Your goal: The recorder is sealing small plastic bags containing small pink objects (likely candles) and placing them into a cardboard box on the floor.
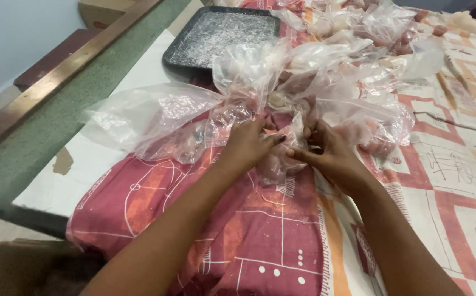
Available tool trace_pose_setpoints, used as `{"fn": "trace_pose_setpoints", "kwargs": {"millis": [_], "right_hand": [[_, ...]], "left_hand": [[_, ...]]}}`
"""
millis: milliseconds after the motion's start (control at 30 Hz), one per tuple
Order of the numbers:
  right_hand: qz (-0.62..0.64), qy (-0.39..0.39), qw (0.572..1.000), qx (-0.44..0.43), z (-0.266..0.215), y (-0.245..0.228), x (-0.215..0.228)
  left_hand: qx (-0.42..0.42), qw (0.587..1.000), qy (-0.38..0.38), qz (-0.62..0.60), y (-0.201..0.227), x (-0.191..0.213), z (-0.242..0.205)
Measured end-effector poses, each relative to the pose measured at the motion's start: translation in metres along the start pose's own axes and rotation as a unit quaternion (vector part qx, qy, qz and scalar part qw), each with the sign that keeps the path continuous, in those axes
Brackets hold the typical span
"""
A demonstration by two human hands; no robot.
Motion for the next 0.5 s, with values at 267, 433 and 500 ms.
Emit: {"fn": "trace_pose_setpoints", "kwargs": {"millis": [267,433,500], "right_hand": [[0.124,0.125,0.984,0.009,0.002,0.014,0.019],[0.111,0.17,0.977,0.066,-0.003,0.004,0.02],[0.104,0.182,0.974,0.081,-0.009,-0.005,0.019]], "left_hand": [[-0.112,0.933,-0.023,-0.342,-0.008,-0.003,-0.001],[-0.15,0.892,-0.07,-0.42,0.0,0.0,-0.005],[-0.157,0.875,-0.122,-0.441,0.009,0.001,-0.01]]}}
Point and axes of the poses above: each hand's wrist, its own z-axis towards the middle knuckle, its own x-axis out of the back of the hand, y = z × x, the point moved 3 cm from there along z, towards the middle knuckle, and after that the axes turned 13 degrees about -y, right-handed, at the moved point
